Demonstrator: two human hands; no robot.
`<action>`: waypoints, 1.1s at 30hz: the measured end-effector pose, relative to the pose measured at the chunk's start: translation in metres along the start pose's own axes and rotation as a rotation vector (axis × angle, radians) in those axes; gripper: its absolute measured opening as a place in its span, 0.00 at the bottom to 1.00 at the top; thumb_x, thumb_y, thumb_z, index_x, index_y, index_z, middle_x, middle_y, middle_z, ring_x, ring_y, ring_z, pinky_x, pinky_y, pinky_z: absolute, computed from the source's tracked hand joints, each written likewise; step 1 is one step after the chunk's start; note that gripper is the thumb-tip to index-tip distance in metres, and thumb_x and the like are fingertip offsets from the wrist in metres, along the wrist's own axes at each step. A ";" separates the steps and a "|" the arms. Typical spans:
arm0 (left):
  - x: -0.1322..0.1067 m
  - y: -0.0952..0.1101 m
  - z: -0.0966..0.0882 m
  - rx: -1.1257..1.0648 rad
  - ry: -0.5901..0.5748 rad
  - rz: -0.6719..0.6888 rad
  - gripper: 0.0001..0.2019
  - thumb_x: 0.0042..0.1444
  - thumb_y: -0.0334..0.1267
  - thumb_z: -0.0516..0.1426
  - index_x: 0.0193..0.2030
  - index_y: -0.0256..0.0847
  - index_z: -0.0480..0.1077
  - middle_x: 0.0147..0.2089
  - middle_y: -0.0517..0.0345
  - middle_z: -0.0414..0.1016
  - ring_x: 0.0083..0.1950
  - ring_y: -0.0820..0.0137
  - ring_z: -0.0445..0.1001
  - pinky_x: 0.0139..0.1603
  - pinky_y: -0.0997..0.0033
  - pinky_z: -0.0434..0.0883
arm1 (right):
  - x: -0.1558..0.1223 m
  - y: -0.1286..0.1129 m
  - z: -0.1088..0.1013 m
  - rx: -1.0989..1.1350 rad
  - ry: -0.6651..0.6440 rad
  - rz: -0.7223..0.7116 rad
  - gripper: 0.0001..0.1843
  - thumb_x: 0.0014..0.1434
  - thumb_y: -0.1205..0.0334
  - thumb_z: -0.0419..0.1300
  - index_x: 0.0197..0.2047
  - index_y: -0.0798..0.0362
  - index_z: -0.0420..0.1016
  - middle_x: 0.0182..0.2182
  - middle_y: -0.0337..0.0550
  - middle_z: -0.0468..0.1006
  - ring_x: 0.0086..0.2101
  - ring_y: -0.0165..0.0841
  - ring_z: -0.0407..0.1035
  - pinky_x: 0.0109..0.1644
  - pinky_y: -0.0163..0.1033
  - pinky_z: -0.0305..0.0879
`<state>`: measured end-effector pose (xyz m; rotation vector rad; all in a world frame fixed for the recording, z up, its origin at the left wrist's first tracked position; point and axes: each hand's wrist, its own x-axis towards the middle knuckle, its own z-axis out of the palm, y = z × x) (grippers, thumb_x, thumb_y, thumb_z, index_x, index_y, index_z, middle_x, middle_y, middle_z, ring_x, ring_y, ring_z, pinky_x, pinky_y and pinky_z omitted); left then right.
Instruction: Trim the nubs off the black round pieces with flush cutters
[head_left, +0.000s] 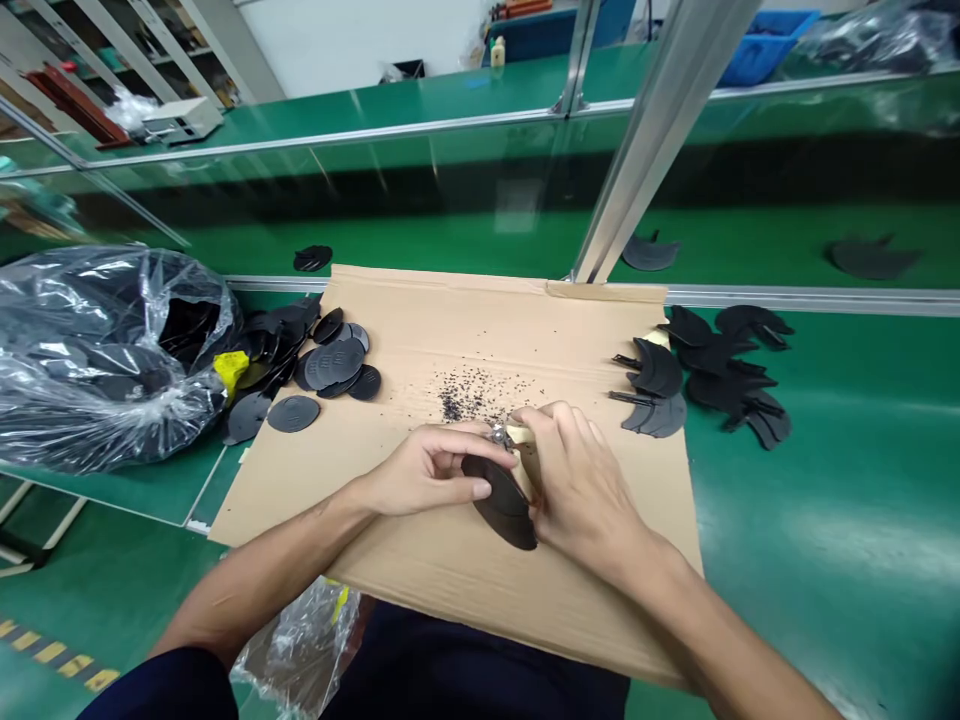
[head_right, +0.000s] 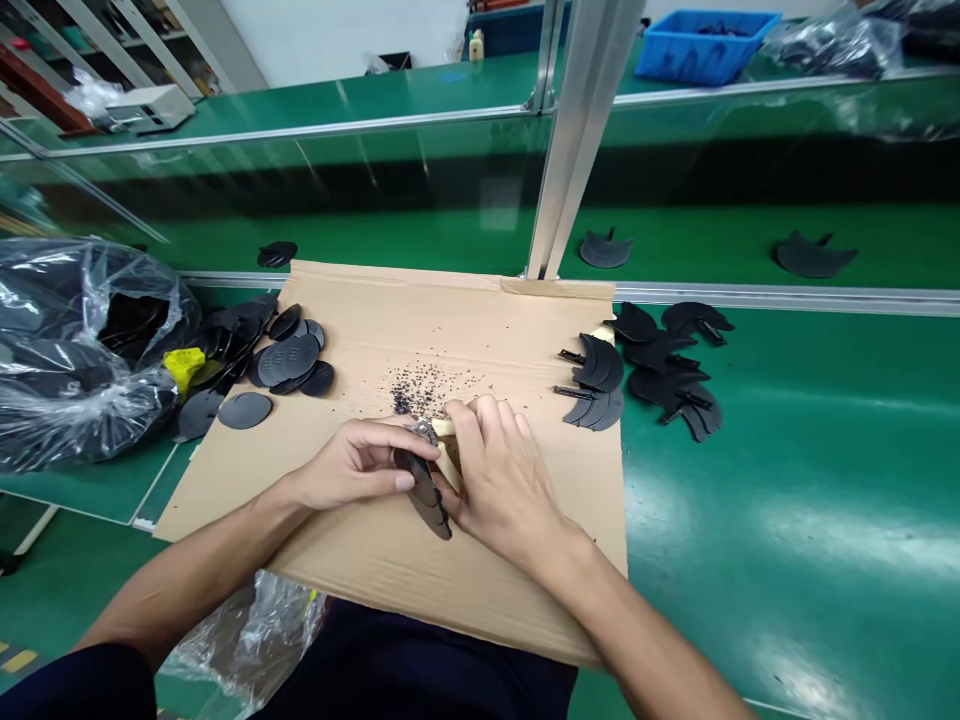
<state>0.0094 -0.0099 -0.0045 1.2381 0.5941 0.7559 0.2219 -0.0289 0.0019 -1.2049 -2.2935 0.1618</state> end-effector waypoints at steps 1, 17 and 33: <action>0.000 0.000 0.000 -0.002 0.030 0.003 0.14 0.55 0.35 0.68 0.49 0.40 0.82 0.47 0.49 0.79 0.47 0.66 0.80 0.48 0.70 0.77 | 0.001 0.002 -0.001 0.005 0.001 -0.010 0.21 0.62 0.62 0.54 0.58 0.56 0.61 0.43 0.54 0.70 0.41 0.45 0.65 0.39 0.45 0.65; 0.012 -0.007 -0.009 -0.432 0.351 -0.030 0.13 0.49 0.36 0.71 0.40 0.37 0.77 0.36 0.57 0.80 0.34 0.74 0.78 0.36 0.78 0.75 | 0.002 0.013 -0.003 -0.183 0.291 0.040 0.29 0.65 0.61 0.61 0.67 0.55 0.62 0.50 0.57 0.78 0.47 0.46 0.72 0.49 0.48 0.71; 0.020 -0.007 -0.014 -0.655 0.545 -0.118 0.05 0.57 0.33 0.64 0.38 0.35 0.75 0.29 0.58 0.78 0.22 0.77 0.70 0.24 0.78 0.70 | 0.000 0.010 0.005 -0.120 0.256 -0.132 0.20 0.66 0.63 0.62 0.60 0.56 0.68 0.42 0.50 0.82 0.41 0.39 0.76 0.46 0.41 0.71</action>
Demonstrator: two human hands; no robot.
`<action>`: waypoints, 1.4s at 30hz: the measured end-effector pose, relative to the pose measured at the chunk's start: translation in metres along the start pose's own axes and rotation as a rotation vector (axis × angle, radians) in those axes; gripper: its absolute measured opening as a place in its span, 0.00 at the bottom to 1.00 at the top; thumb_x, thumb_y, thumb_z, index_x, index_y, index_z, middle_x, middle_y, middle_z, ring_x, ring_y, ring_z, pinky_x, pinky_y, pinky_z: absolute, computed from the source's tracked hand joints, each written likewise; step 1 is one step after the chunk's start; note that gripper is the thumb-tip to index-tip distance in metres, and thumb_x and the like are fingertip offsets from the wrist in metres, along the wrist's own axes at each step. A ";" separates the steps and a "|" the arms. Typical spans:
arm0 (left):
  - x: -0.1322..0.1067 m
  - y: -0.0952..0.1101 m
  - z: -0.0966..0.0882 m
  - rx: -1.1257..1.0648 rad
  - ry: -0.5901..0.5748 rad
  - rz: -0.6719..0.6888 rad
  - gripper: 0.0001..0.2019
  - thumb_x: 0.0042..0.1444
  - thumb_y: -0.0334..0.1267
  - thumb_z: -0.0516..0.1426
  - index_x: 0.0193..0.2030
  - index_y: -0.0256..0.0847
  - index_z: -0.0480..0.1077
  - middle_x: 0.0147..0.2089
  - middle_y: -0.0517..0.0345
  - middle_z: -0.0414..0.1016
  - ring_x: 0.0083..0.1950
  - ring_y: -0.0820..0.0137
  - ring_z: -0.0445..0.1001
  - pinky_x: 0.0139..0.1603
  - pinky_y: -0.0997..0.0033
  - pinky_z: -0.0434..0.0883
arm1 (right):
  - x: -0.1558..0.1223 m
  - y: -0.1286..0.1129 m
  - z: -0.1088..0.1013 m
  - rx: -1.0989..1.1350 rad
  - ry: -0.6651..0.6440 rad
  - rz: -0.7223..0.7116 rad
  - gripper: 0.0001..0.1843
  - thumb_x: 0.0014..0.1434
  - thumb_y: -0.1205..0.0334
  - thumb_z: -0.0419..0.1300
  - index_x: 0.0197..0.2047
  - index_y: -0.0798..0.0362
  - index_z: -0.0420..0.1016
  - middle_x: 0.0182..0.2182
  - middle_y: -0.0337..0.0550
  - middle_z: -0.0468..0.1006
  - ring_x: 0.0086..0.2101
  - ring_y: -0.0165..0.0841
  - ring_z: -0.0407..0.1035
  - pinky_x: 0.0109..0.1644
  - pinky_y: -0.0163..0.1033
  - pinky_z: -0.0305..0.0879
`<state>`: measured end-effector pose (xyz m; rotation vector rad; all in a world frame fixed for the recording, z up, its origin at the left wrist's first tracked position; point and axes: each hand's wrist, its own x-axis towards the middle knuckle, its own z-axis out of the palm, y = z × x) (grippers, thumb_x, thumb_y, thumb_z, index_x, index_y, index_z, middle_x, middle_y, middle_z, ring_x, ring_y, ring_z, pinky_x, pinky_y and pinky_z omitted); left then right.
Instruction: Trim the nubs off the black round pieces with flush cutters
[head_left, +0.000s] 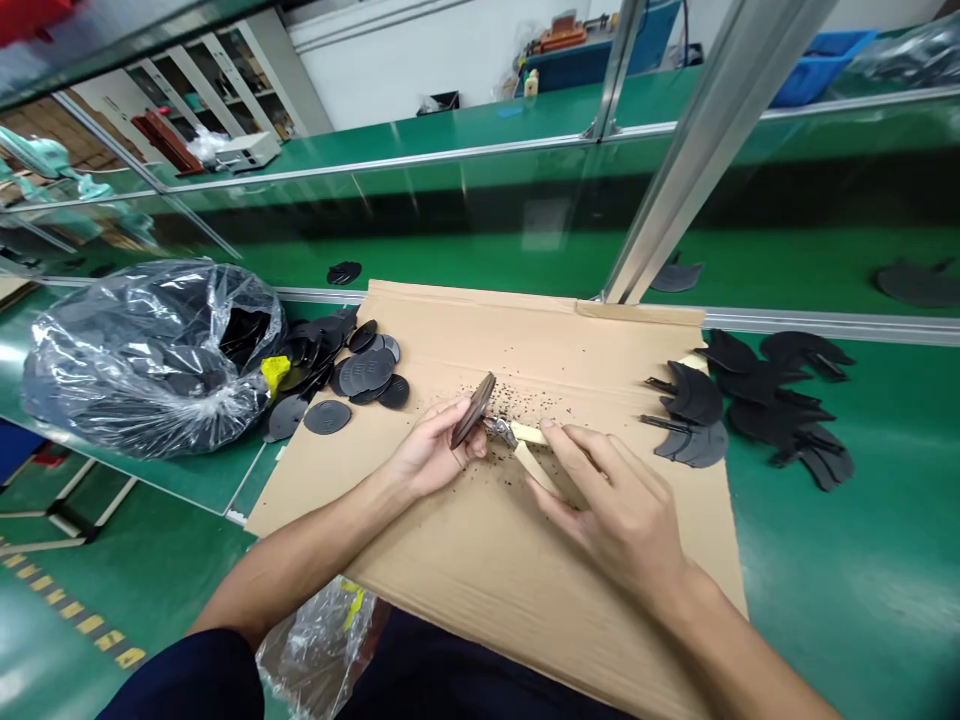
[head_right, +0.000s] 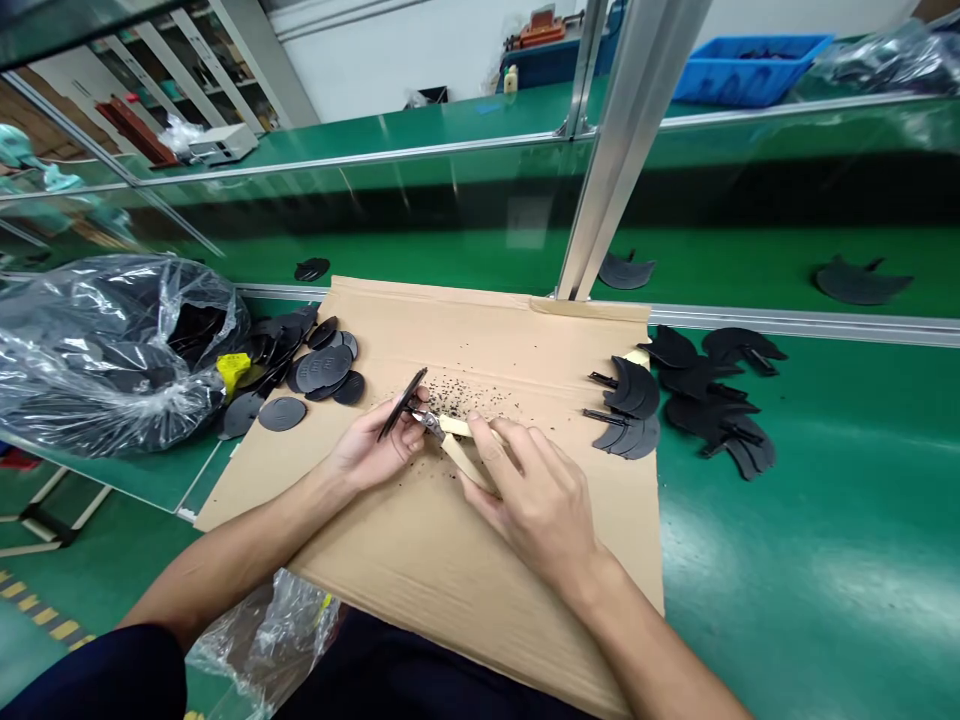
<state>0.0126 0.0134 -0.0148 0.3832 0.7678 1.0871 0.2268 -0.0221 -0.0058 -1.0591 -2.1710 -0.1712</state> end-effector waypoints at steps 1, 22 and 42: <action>0.000 0.000 0.000 0.010 0.014 0.010 0.05 0.57 0.33 0.64 0.39 0.35 0.75 0.29 0.58 0.78 0.22 0.77 0.71 0.24 0.78 0.70 | 0.001 0.000 -0.001 -0.001 -0.001 -0.002 0.20 0.67 0.63 0.62 0.61 0.56 0.69 0.42 0.50 0.82 0.41 0.38 0.76 0.46 0.41 0.71; 0.002 0.012 -0.001 0.170 0.051 0.208 0.10 0.47 0.38 0.69 0.34 0.38 0.76 0.28 0.64 0.76 0.25 0.78 0.71 0.25 0.80 0.69 | 0.000 0.006 -0.003 0.014 -0.043 0.061 0.19 0.69 0.65 0.59 0.61 0.52 0.70 0.43 0.47 0.83 0.41 0.37 0.77 0.43 0.40 0.71; 0.058 0.049 -0.014 0.774 0.131 0.600 0.17 0.51 0.49 0.66 0.41 0.38 0.73 0.37 0.55 0.81 0.42 0.66 0.78 0.47 0.67 0.72 | -0.003 0.017 0.008 -0.092 -0.033 0.182 0.24 0.62 0.61 0.58 0.61 0.54 0.69 0.41 0.51 0.77 0.39 0.44 0.70 0.39 0.45 0.68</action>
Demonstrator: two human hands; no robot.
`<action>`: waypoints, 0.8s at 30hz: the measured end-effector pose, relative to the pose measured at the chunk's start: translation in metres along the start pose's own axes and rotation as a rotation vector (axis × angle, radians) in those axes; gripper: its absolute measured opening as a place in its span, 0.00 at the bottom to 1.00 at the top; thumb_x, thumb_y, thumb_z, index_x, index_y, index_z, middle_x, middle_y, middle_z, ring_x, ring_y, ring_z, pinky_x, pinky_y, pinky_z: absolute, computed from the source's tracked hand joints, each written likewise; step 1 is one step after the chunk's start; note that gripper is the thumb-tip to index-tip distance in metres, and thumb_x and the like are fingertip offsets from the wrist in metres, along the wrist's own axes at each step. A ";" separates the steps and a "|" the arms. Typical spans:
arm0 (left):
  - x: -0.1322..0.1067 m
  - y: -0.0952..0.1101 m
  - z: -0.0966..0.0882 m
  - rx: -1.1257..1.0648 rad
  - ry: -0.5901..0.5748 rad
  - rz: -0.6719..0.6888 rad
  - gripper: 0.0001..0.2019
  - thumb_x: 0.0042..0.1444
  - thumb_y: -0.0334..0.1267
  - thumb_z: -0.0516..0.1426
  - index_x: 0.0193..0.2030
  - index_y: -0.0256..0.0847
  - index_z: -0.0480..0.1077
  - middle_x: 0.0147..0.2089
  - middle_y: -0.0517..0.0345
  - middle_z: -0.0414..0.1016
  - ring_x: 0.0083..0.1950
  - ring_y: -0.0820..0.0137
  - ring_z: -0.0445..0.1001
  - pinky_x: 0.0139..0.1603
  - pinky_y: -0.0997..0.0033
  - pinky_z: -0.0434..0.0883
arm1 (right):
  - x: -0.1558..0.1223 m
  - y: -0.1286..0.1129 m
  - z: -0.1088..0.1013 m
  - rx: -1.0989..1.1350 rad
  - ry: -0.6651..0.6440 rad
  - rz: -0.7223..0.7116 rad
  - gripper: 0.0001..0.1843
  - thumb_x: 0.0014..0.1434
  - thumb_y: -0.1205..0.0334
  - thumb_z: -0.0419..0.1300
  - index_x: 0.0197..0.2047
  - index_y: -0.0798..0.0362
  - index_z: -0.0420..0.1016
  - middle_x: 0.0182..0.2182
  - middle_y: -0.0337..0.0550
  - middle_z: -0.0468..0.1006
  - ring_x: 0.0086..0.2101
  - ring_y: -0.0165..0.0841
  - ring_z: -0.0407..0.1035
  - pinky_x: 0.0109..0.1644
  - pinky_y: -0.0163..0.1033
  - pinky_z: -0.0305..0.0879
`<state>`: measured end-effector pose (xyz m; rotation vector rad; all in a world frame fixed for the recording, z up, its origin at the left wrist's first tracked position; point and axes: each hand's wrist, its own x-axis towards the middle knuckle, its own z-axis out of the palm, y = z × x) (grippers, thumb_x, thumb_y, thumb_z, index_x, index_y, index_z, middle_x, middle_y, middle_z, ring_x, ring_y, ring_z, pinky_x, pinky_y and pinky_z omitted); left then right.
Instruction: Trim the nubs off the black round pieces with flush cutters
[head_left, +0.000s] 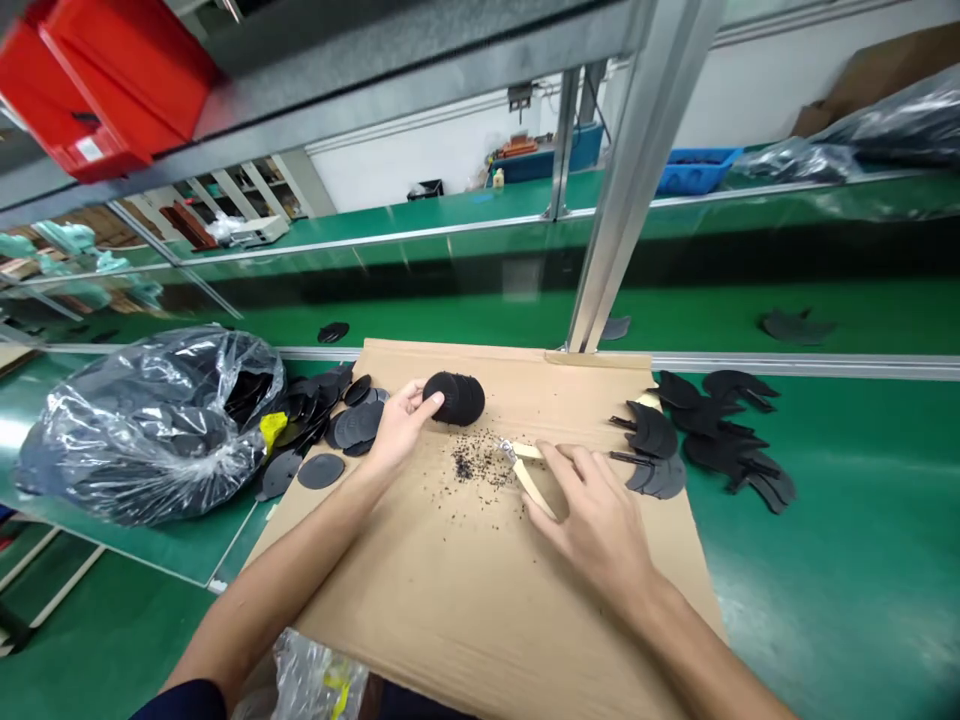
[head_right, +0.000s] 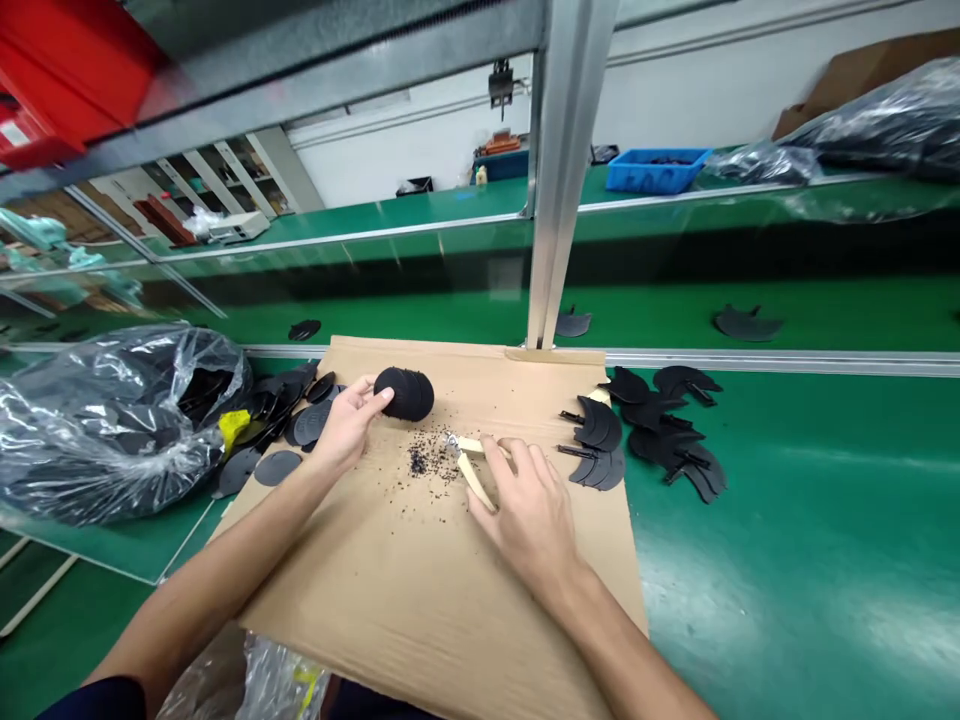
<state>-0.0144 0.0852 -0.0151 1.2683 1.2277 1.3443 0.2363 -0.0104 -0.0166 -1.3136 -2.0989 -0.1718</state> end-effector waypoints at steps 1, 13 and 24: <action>0.021 0.001 0.001 0.089 0.006 0.049 0.16 0.52 0.48 0.65 0.41 0.38 0.73 0.38 0.54 0.81 0.42 0.66 0.79 0.48 0.67 0.73 | -0.001 0.001 0.001 0.003 -0.003 -0.005 0.23 0.62 0.62 0.58 0.60 0.55 0.69 0.41 0.51 0.78 0.40 0.44 0.71 0.39 0.45 0.69; 0.158 0.007 0.035 0.618 -0.095 0.234 0.09 0.41 0.22 0.55 0.24 0.40 0.72 0.43 0.50 0.83 0.57 0.55 0.75 0.68 0.52 0.63 | -0.004 -0.003 -0.001 0.566 0.056 0.303 0.25 0.56 0.62 0.65 0.57 0.50 0.73 0.46 0.48 0.81 0.45 0.43 0.77 0.49 0.49 0.76; 0.032 0.037 0.049 0.541 -0.368 0.320 0.11 0.64 0.41 0.54 0.42 0.40 0.75 0.42 0.51 0.79 0.44 0.62 0.77 0.48 0.64 0.73 | 0.014 -0.001 -0.016 1.647 -0.038 0.721 0.27 0.63 0.56 0.42 0.56 0.56 0.72 0.42 0.56 0.83 0.40 0.46 0.79 0.45 0.52 0.74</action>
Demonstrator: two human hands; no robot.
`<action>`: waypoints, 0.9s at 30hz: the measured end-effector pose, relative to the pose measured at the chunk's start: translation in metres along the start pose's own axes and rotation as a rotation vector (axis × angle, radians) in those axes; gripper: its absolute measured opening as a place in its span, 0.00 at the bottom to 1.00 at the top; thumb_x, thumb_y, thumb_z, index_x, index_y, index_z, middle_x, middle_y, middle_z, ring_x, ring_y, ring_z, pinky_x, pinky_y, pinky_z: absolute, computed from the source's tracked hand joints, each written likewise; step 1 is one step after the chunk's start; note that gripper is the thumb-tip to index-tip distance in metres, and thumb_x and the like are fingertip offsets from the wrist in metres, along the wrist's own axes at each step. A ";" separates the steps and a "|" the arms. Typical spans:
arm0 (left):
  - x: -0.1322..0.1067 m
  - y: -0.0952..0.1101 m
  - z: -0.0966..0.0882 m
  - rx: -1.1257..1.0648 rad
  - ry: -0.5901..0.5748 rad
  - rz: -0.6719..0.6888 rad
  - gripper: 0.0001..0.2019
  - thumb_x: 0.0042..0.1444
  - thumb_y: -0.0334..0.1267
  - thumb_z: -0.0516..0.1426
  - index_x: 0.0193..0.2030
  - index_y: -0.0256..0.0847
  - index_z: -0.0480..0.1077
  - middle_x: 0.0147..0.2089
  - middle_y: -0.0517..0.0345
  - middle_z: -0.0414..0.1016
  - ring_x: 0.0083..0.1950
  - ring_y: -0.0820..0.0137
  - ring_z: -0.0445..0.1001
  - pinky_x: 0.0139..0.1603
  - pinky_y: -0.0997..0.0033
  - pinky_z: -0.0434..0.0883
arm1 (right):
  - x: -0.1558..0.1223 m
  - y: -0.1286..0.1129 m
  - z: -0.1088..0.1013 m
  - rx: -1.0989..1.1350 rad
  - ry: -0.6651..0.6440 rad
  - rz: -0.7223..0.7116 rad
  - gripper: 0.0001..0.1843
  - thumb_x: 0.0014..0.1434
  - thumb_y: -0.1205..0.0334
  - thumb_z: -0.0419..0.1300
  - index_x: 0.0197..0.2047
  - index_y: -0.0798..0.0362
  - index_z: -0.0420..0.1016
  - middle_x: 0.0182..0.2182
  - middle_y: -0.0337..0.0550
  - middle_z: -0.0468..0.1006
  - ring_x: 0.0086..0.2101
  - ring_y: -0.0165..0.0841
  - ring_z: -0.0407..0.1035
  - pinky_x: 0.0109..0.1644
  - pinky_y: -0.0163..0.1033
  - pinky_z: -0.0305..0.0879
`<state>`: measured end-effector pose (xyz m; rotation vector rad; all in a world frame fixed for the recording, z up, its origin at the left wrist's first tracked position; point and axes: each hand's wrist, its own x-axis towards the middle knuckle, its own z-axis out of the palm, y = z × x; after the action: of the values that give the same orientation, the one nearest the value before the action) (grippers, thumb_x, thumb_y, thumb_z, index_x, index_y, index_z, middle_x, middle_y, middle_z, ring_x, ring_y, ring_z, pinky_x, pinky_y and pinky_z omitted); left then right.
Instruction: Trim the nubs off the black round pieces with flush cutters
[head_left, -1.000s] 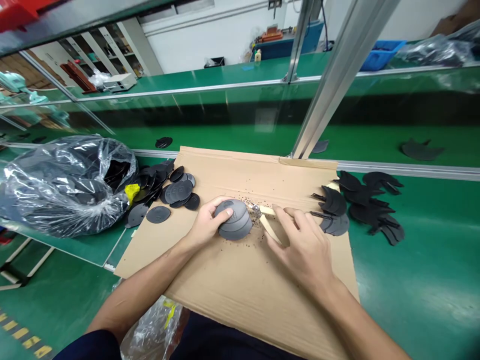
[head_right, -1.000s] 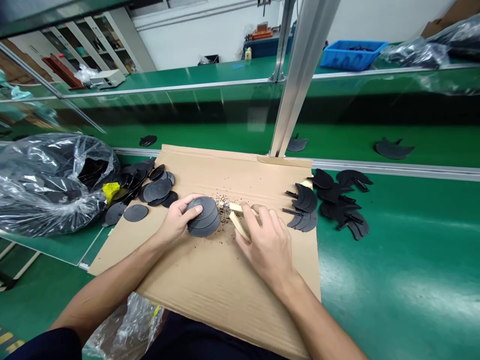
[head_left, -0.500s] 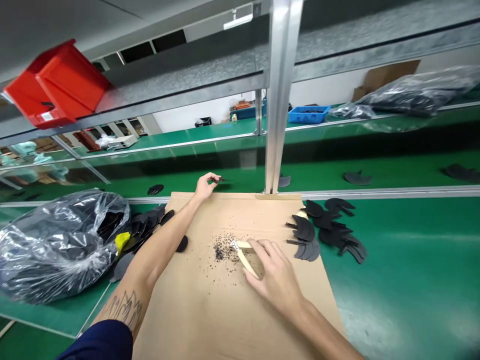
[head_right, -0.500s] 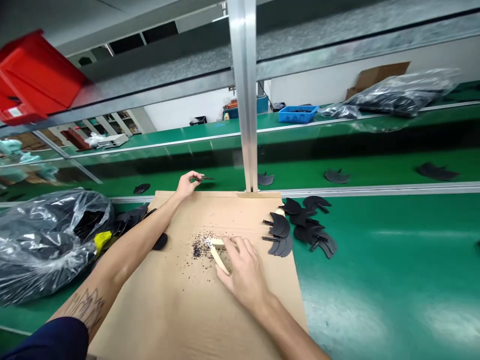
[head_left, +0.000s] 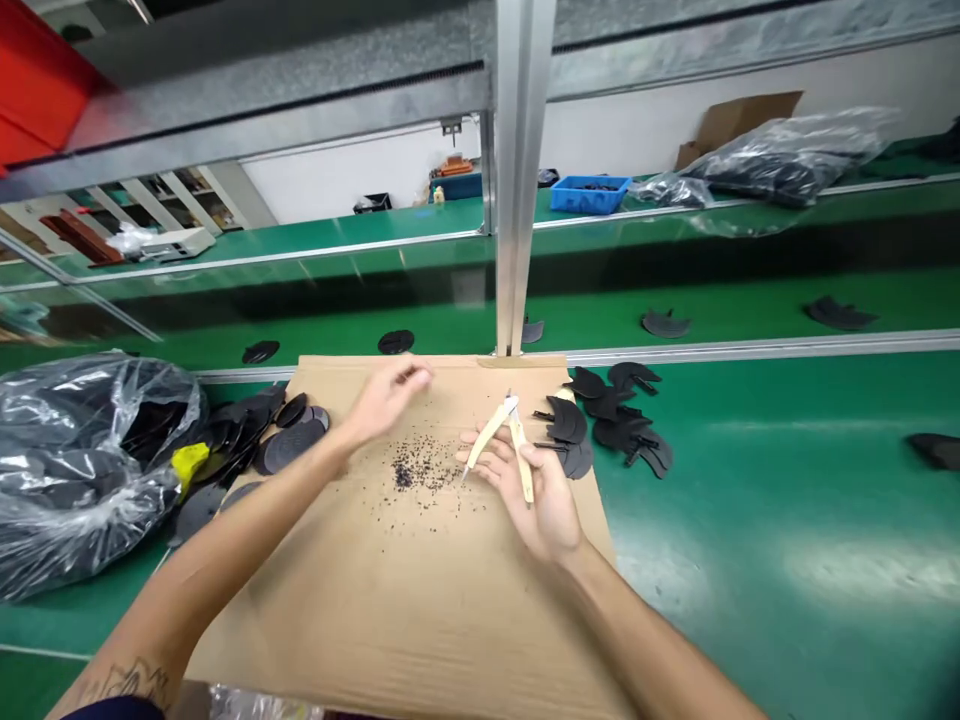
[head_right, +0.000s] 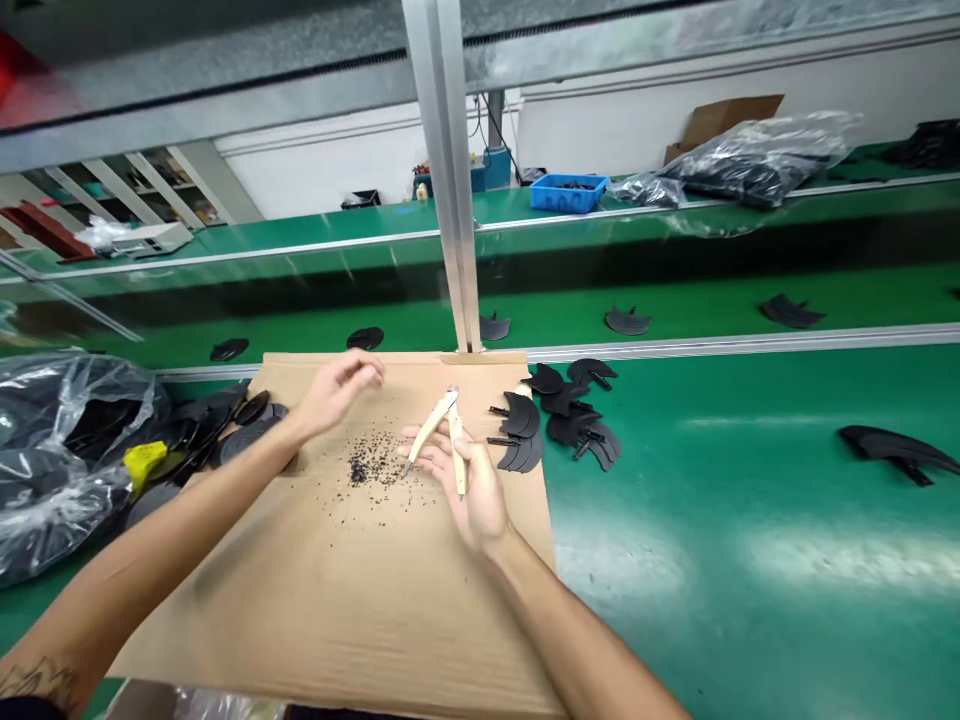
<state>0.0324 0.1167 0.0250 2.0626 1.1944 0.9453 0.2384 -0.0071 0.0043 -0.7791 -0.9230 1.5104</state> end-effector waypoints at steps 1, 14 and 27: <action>-0.020 0.015 0.010 -0.068 -0.084 0.036 0.12 0.65 0.43 0.54 0.43 0.41 0.75 0.41 0.53 0.79 0.41 0.64 0.77 0.45 0.67 0.73 | 0.000 0.000 0.001 0.001 -0.003 0.004 0.27 0.63 0.56 0.42 0.56 0.56 0.73 0.43 0.56 0.83 0.40 0.46 0.79 0.45 0.53 0.74; -0.079 0.067 0.029 0.021 -0.177 -0.033 0.07 0.67 0.40 0.51 0.45 0.43 0.67 0.39 0.57 0.76 0.35 0.67 0.71 0.40 0.68 0.66 | -0.014 0.006 0.013 -0.413 0.009 -0.129 0.18 0.69 0.47 0.50 0.33 0.50 0.65 0.22 0.33 0.61 0.22 0.29 0.55 0.26 0.35 0.60; -0.088 0.055 0.060 -0.851 -0.387 -0.217 0.23 0.67 0.60 0.49 0.32 0.42 0.59 0.16 0.73 0.51 0.19 0.75 0.54 0.29 0.69 0.63 | -0.015 0.007 0.014 -0.165 0.016 0.054 0.28 0.61 0.35 0.61 0.27 0.50 0.59 0.16 0.25 0.48 0.18 0.22 0.38 0.20 0.34 0.36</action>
<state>0.0762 0.0068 0.0063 1.3129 0.6237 0.7225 0.2247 -0.0237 0.0044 -0.9400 -1.0310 1.4860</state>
